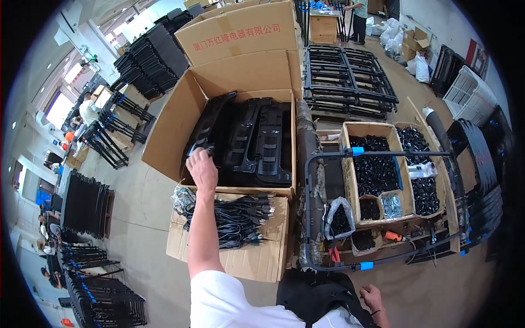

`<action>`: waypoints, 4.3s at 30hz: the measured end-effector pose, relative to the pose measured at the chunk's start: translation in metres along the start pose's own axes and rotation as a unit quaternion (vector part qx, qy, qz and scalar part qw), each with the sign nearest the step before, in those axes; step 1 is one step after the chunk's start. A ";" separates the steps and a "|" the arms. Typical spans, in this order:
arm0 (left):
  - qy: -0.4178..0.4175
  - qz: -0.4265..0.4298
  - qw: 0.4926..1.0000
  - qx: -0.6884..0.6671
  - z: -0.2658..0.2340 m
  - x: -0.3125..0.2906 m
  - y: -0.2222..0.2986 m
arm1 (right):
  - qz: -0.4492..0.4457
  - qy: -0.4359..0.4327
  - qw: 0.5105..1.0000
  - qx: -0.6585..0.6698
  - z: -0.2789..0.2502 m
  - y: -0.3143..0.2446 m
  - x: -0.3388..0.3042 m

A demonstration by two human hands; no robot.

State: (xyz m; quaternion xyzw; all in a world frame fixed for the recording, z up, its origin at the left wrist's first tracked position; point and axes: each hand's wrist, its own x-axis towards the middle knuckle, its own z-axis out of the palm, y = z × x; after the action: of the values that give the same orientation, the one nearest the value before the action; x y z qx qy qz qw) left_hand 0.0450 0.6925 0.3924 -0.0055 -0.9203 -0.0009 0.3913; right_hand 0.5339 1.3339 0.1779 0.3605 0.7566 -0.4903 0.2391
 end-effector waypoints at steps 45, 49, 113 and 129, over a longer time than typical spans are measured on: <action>-0.316 -0.239 0.764 -0.508 -0.107 -0.301 0.311 | -0.271 -0.060 0.959 0.060 0.116 -0.340 0.087; -0.320 -0.229 0.771 -0.501 -0.106 -0.304 0.317 | -0.265 -0.082 0.960 -0.018 0.082 -0.335 0.099; -0.812 -0.329 0.229 -0.424 0.066 -0.297 0.572 | 0.050 -0.043 0.737 0.672 -0.145 -0.035 0.264; -0.680 -0.348 0.139 -0.630 -0.013 -0.241 0.546 | -0.143 0.048 0.846 0.511 -0.183 -0.076 -0.012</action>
State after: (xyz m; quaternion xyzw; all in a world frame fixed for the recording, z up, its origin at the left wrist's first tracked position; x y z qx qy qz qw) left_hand 0.2275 1.2365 0.2268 0.0724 -0.3955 -0.7123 -0.5753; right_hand 0.4805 1.4783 0.3037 0.3426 0.4527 -0.8184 -0.0887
